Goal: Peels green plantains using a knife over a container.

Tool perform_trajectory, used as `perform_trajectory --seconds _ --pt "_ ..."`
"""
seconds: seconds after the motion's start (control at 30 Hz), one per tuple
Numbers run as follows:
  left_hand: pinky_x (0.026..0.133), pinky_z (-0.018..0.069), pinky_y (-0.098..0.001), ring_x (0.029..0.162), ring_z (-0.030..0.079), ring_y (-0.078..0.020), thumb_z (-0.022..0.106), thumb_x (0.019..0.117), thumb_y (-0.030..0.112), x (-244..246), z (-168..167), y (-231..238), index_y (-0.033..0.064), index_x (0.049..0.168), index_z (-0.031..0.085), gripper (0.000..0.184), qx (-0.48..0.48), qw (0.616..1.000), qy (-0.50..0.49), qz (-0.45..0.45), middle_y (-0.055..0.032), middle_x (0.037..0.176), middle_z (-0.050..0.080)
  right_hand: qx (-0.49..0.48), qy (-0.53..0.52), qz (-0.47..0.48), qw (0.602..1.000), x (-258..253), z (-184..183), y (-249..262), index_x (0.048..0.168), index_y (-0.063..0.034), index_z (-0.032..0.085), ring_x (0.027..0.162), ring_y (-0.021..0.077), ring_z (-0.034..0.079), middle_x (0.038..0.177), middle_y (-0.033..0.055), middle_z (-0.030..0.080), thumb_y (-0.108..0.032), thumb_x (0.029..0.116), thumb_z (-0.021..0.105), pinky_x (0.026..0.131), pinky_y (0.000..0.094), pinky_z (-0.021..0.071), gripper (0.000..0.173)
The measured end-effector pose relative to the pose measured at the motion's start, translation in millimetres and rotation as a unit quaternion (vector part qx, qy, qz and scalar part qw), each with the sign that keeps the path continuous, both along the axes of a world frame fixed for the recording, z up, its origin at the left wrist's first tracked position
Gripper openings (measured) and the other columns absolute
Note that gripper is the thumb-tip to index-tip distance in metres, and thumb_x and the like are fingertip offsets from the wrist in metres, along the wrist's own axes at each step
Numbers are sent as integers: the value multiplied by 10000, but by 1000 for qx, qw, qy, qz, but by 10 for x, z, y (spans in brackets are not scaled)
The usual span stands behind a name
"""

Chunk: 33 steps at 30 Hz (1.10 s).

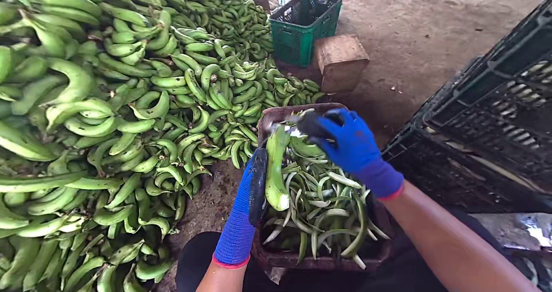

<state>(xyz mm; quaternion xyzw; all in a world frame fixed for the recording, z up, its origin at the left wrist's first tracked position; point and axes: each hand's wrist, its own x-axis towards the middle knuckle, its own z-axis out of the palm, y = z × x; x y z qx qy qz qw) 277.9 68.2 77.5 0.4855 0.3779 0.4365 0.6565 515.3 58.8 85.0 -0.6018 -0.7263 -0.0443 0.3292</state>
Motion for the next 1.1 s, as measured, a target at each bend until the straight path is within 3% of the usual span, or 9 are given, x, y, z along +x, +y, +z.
perform_trajectory --seconds 0.13,0.2,0.33,0.43,0.53,0.67,0.8,0.9,1.1 --pt "773 582 -209 888 671 -48 408 1076 234 -50 57 45 59 1489 416 449 -3 999 33 -6 -36 1113 665 -60 69 -32 995 180 150 1 1448 -104 575 1125 471 621 1296 264 606 -184 921 702 879 652 517 548" --pt "761 572 -211 872 660 -42 454 1059 217 -84 35 108 46 1472 453 447 46 993 77 77 -49 1122 664 -123 106 42 986 97 70 -110 1447 -132 585 1065 406 657 1240 221 645 -206 933 682 864 621 539 528" --pt "933 512 -225 1074 609 -22 427 1057 293 -151 -44 178 24 1519 382 537 146 957 144 204 -91 1326 593 -212 89 219 948 -132 -69 -302 1380 -143 653 1083 360 683 1224 181 690 -325 950 628 894 581 549 468" --pt "829 535 -199 954 616 -2 370 1070 250 -131 18 36 67 1529 346 494 86 983 90 134 -13 1207 608 -183 51 204 960 -163 -69 -196 1362 -163 676 1085 371 677 1202 181 697 -295 951 665 903 582 544 432" --pt "633 582 -229 752 665 -82 392 1069 295 -142 -31 22 79 1444 426 434 3 1000 20 -15 -36 988 667 -54 -8 116 992 -14 -78 -24 1328 -182 697 1054 437 655 1181 218 678 -316 863 734 851 614 528 485" --pt "646 573 -221 736 651 -68 364 1068 267 -141 34 -16 71 1465 418 446 -15 995 66 -77 -18 971 662 -72 42 6 997 165 -3 19 1430 -140 603 1122 464 620 1292 251 617 -213 933 712 896 639 510 513" --pt "682 579 -225 768 663 -77 324 1098 259 -210 -66 78 55 1398 455 386 -29 997 13 -67 -30 952 668 -135 90 26 986 162 -35 -85 1489 -149 543 1049 420 653 1245 234 633 -136 937 657 849 634 529 564" --pt "651 581 -225 725 661 -72 383 1086 262 -162 -81 109 80 1361 491 346 -30 998 -22 48 -23 896 662 -179 100 88 975 -35 -146 -198 1470 -164 565 1031 363 678 1223 183 668 -300 958 637 839 601 542 534" --pt "906 509 -206 1021 599 9 396 1082 250 -75 -146 221 25 1528 319 505 132 956 57 257 -60 1255 591 -141 55 227 962 -249 -302 -274 1346 -114 674 1028 364 699 1165 180 709 -379 919 625 837 569 568 505"
